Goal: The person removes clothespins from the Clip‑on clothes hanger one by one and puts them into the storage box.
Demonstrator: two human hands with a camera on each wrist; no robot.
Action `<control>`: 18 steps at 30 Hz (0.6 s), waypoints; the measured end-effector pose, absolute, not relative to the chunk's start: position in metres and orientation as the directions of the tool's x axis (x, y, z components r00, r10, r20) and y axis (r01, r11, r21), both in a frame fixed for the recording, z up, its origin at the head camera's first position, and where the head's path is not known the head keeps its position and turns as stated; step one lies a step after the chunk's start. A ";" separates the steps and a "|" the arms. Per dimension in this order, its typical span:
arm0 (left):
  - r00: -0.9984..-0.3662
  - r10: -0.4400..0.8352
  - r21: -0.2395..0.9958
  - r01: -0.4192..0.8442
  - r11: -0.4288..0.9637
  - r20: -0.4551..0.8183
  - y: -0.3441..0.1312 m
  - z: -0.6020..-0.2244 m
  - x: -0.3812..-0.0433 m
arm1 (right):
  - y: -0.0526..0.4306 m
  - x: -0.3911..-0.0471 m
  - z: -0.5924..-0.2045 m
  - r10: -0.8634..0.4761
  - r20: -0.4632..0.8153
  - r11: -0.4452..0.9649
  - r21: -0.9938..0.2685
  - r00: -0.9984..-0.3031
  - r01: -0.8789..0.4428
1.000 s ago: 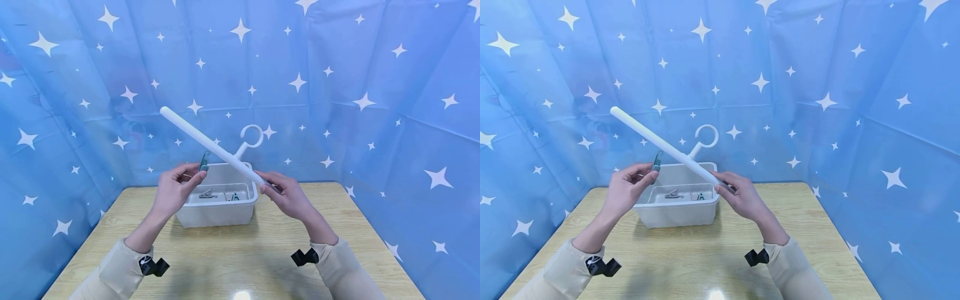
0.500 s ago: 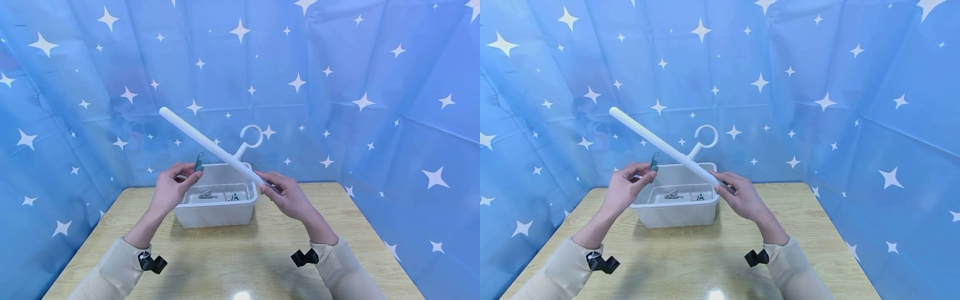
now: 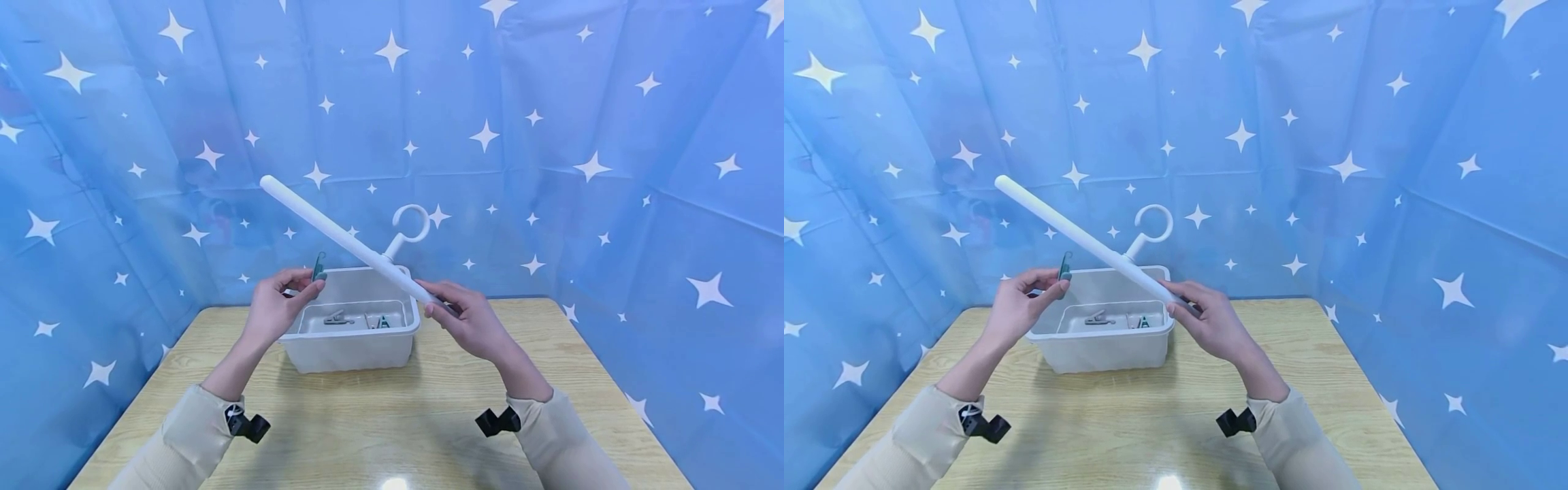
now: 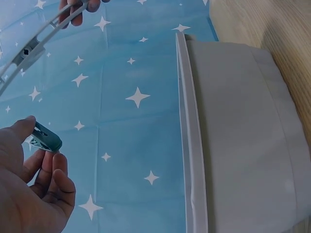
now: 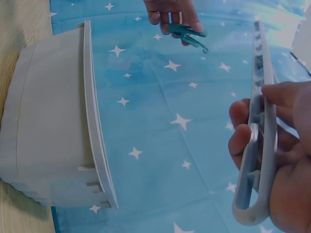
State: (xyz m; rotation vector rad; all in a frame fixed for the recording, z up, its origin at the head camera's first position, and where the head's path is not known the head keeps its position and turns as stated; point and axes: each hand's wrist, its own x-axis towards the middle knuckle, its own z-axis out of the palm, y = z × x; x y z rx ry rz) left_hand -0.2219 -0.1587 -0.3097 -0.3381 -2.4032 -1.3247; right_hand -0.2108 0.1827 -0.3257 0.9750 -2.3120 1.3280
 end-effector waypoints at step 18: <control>-0.929 0.015 0.737 0.302 0.605 0.369 -0.172 -0.322 -0.237 | 0.184 -0.209 -0.326 -0.398 0.527 0.341 -0.675 -0.751 -0.654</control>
